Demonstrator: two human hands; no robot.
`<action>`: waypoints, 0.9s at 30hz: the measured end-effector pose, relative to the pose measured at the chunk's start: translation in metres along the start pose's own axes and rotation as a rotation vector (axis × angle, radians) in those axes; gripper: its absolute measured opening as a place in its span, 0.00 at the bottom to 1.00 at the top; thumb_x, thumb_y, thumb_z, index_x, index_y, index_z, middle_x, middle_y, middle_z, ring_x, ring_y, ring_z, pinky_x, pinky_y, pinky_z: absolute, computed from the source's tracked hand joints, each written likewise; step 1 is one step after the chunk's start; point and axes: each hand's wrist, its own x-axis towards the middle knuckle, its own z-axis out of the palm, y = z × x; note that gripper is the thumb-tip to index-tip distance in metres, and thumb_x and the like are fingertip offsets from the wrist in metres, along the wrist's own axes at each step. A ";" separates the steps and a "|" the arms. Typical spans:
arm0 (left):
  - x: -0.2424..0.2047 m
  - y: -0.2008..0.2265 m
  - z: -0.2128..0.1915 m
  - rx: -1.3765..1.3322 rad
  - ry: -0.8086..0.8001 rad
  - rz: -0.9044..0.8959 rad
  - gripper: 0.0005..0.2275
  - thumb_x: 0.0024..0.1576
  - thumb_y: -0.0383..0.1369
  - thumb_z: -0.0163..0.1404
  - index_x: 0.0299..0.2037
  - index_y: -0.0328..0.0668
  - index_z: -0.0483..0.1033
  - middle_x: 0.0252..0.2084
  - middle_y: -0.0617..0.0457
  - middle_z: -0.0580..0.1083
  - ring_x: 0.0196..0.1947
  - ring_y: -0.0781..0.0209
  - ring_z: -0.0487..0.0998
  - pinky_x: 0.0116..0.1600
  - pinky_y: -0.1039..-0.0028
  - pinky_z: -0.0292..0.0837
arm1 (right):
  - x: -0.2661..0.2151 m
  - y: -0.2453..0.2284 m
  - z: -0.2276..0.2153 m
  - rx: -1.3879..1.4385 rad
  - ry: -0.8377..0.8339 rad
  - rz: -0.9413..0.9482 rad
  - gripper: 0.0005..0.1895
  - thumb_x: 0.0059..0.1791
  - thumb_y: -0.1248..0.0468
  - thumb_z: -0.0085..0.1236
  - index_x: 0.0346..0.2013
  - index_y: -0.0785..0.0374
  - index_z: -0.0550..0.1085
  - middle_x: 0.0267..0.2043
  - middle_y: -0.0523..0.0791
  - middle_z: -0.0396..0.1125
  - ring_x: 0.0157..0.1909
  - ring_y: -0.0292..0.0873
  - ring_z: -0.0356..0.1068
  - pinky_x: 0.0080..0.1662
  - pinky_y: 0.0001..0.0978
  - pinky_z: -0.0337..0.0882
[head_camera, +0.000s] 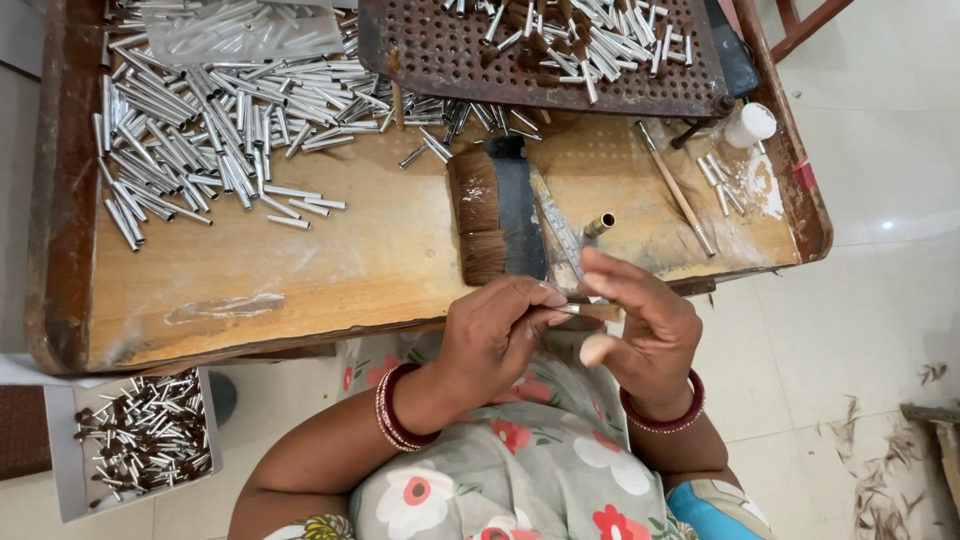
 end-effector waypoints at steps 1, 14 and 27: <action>0.000 0.000 0.000 0.001 0.003 0.004 0.10 0.55 0.16 0.58 0.44 0.32 0.74 0.42 0.44 0.78 0.41 0.48 0.82 0.45 0.69 0.78 | -0.004 0.007 -0.003 -0.001 -0.002 -0.005 0.22 0.46 0.59 0.70 0.46 0.71 0.75 0.52 0.54 0.73 0.42 0.37 0.71 0.44 0.27 0.73; -0.004 0.013 -0.002 -0.078 0.001 -0.082 0.08 0.55 0.19 0.58 0.42 0.34 0.76 0.40 0.45 0.79 0.40 0.51 0.83 0.44 0.70 0.78 | -0.019 0.042 0.006 -0.384 0.074 -0.594 0.36 0.58 0.39 0.44 0.62 0.71 0.67 0.60 0.58 0.66 0.60 0.52 0.70 0.60 0.42 0.73; -0.015 -0.016 0.017 -0.742 0.058 -0.510 0.09 0.56 0.23 0.59 0.45 0.36 0.77 0.42 0.53 0.78 0.42 0.65 0.80 0.48 0.75 0.77 | -0.036 0.048 -0.007 -0.161 0.023 -0.220 0.11 0.55 0.63 0.63 0.46 0.69 0.75 0.43 0.51 0.75 0.39 0.40 0.75 0.41 0.26 0.74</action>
